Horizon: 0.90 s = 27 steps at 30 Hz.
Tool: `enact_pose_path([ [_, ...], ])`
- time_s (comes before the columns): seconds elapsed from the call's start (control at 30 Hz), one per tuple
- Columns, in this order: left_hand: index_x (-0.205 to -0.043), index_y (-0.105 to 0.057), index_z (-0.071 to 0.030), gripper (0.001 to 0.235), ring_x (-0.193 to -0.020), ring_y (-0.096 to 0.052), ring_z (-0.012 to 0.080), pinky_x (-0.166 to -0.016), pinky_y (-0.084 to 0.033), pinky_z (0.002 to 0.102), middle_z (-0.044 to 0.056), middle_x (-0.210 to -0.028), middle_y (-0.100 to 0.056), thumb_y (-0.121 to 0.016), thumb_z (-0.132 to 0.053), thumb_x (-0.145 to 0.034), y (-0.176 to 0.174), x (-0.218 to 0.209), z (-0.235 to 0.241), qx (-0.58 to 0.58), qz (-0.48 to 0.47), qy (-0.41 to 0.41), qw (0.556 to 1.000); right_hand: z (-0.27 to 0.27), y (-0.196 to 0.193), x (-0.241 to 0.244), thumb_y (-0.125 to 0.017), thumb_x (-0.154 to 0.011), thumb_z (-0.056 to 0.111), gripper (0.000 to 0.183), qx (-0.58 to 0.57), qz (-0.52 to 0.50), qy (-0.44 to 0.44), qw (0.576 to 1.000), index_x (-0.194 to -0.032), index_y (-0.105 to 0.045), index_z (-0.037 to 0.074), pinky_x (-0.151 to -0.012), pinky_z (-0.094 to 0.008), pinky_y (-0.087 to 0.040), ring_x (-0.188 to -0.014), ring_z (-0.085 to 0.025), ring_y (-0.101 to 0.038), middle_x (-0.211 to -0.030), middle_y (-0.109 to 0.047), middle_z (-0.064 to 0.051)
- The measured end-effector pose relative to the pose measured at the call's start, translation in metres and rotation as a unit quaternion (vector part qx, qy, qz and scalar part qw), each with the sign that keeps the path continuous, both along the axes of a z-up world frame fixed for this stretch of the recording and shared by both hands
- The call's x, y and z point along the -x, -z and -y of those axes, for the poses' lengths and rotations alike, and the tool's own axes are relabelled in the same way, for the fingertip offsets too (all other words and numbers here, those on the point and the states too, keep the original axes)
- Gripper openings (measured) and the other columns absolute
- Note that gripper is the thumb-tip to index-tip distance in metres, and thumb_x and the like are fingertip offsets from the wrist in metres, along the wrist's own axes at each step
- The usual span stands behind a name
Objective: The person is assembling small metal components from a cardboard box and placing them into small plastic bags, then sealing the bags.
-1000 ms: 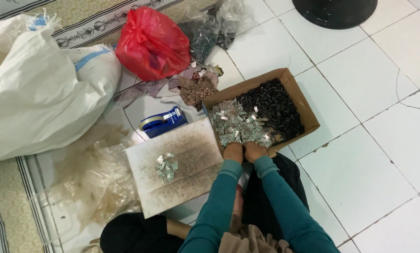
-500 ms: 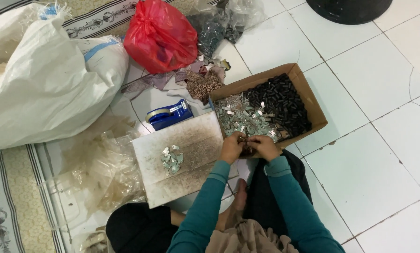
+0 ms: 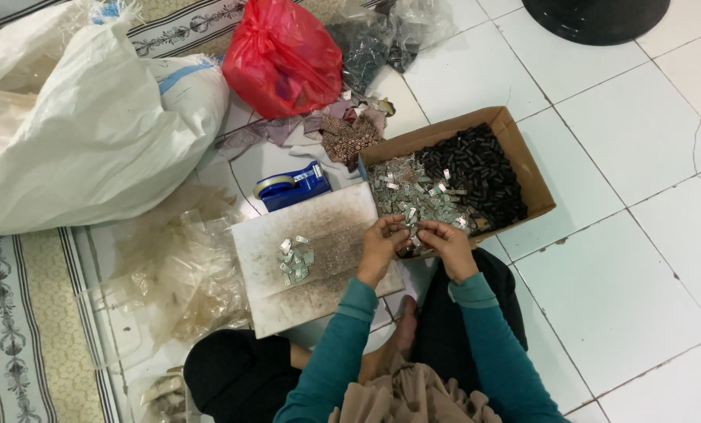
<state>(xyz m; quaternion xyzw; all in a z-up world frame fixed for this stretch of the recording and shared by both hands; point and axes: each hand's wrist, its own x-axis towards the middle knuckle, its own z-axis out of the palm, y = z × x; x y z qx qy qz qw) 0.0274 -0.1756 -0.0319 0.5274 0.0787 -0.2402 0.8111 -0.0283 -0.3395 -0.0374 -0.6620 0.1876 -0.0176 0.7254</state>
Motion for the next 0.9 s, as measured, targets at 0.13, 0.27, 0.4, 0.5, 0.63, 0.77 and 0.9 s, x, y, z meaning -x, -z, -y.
enact_pose_path([
  [0.13,-0.127,-0.066,-0.001,0.038,-0.086,-0.068,0.0176,-0.075,-0.068,0.035,0.011,-0.095,-0.064,-0.073,0.004,-0.09,0.007,-0.003,0.005,0.008,-0.009,-0.015,1.0,0.003,-0.009,-0.002,-0.075,-0.095,0.006,0.026,-0.008,0.0,0.03,1.0,-0.12,-0.074,-0.003,-0.065,-0.036,-0.062,-0.075,-0.023,-0.073,-0.085,-0.074,-0.018],
  [0.27,-0.127,-0.066,-0.002,0.038,-0.086,-0.068,0.0152,-0.075,-0.067,0.032,0.007,-0.095,-0.061,-0.072,0.003,-0.09,0.005,-0.003,0.008,0.004,-0.014,-0.027,1.0,0.007,-0.01,-0.004,-0.074,-0.095,0.004,0.029,-0.021,0.008,0.055,0.998,-0.121,-0.072,-0.006,-0.062,-0.034,-0.063,-0.072,-0.024,-0.074,-0.086,-0.074,-0.019],
  [0.4,-0.125,-0.067,-0.001,0.036,-0.085,-0.067,0.0149,-0.075,-0.067,0.032,0.006,-0.094,-0.059,-0.072,0.003,-0.089,-0.006,-0.003,0.01,0.001,-0.015,-0.04,0.999,0.007,-0.014,-0.005,-0.073,-0.094,0.003,0.029,-0.034,0.007,0.069,0.997,-0.121,-0.071,-0.006,-0.061,-0.033,-0.063,-0.071,-0.024,-0.074,-0.086,-0.073,-0.017],
  [0.5,-0.125,-0.067,-0.002,0.036,-0.085,-0.069,0.0158,-0.072,-0.067,0.03,0.008,-0.094,-0.063,-0.072,0.003,-0.09,0.003,-0.009,0.014,-0.001,-0.008,-0.036,0.999,0.01,-0.01,-0.006,-0.073,-0.093,0.003,0.029,-0.045,0.004,0.072,0.996,-0.122,-0.072,-0.005,-0.061,-0.033,-0.064,-0.07,-0.024,-0.074,-0.084,-0.074,-0.019],
  [0.63,-0.123,-0.068,-0.003,0.035,-0.086,-0.07,0.0159,-0.072,-0.067,0.031,0.008,-0.094,-0.064,-0.074,0.002,-0.089,0.008,-0.01,0.015,-0.007,-0.003,-0.036,0.999,0.013,-0.004,-0.005,-0.073,-0.094,0.003,0.03,-0.051,0.005,0.077,0.996,-0.122,-0.071,-0.005,-0.061,-0.032,-0.064,-0.07,-0.025,-0.075,-0.085,-0.074,-0.019],
  [0.77,-0.121,-0.069,-0.002,0.033,-0.084,-0.07,0.0169,-0.071,-0.067,0.031,0.01,-0.093,-0.066,-0.075,0.002,-0.089,0.017,-0.011,0.017,-0.005,-0.009,-0.045,0.999,0.017,0.001,-0.005,-0.073,-0.095,0.004,0.029,-0.056,0.006,0.082,0.995,-0.123,-0.071,-0.005,-0.062,-0.033,-0.064,-0.072,-0.025,-0.075,-0.087,-0.075,-0.019],
  [0.9,-0.121,-0.07,-0.002,0.035,-0.087,-0.071,0.0191,-0.075,-0.067,0.034,0.01,-0.092,-0.066,-0.077,0.002,-0.088,0.019,-0.011,0.017,0.001,-0.018,-0.047,0.999,0.018,0.0,-0.004,-0.074,-0.094,0.004,0.031,-0.064,0.009,0.089,0.994,-0.124,-0.071,-0.004,-0.062,-0.035,-0.064,-0.071,-0.027,-0.075,-0.085,-0.074,-0.021],
])
